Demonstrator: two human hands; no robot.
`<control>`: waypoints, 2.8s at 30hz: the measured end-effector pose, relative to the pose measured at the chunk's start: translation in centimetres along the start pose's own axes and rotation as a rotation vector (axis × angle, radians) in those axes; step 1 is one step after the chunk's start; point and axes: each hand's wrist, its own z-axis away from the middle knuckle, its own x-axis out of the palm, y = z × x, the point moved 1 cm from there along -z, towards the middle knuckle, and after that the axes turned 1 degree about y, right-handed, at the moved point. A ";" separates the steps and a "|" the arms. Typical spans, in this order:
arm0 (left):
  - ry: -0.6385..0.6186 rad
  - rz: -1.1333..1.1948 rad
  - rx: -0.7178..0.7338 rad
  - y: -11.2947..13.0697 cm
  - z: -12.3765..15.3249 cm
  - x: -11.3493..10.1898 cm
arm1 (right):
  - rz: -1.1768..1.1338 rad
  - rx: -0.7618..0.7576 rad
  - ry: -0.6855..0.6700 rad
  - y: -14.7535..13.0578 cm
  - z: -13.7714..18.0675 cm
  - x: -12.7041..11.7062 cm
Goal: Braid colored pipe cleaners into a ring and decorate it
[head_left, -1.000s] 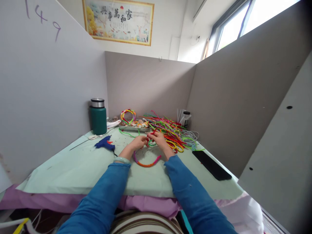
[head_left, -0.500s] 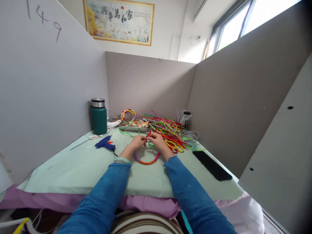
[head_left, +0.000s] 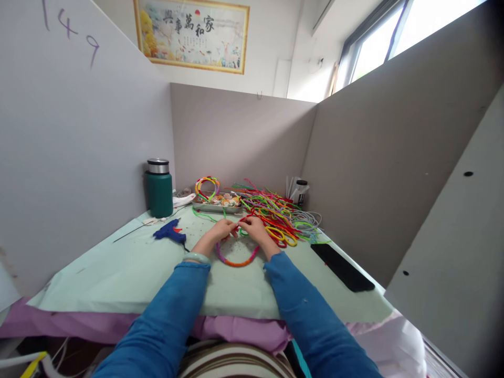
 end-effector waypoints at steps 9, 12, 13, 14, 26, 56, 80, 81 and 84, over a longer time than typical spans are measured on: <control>-0.024 -0.020 0.014 0.0 0.3 -0.3 | -0.055 0.006 -0.015 -0.2 0.2 -0.2; -0.007 -0.084 0.033 0.0 0.4 -0.3 | -0.062 -0.010 -0.016 0.0 0.1 0.0; 0.012 -0.091 0.042 0.0 0.3 -0.3 | -0.062 -0.010 -0.015 0.0 0.1 0.0; 0.029 -0.097 0.048 0.1 0.3 -0.3 | -0.061 -0.006 -0.012 0.1 0.0 0.1; 0.053 0.129 -0.133 1.3 1.2 -0.2 | -0.018 -0.007 0.048 0.7 -0.2 0.1; 0.014 0.149 -0.172 1.1 1.3 0.1 | 0.153 -0.026 -0.080 0.2 0.4 0.5; 0.024 0.054 -0.115 0.7 0.8 0.4 | 0.113 0.057 -0.128 -0.2 0.5 0.0; 0.027 0.031 -0.096 0.6 0.7 0.3 | 0.109 0.068 -0.131 -0.2 0.4 -0.1; 0.034 -0.067 -0.067 0.2 0.4 0.4 | 0.127 0.078 -0.091 -0.2 0.3 -0.4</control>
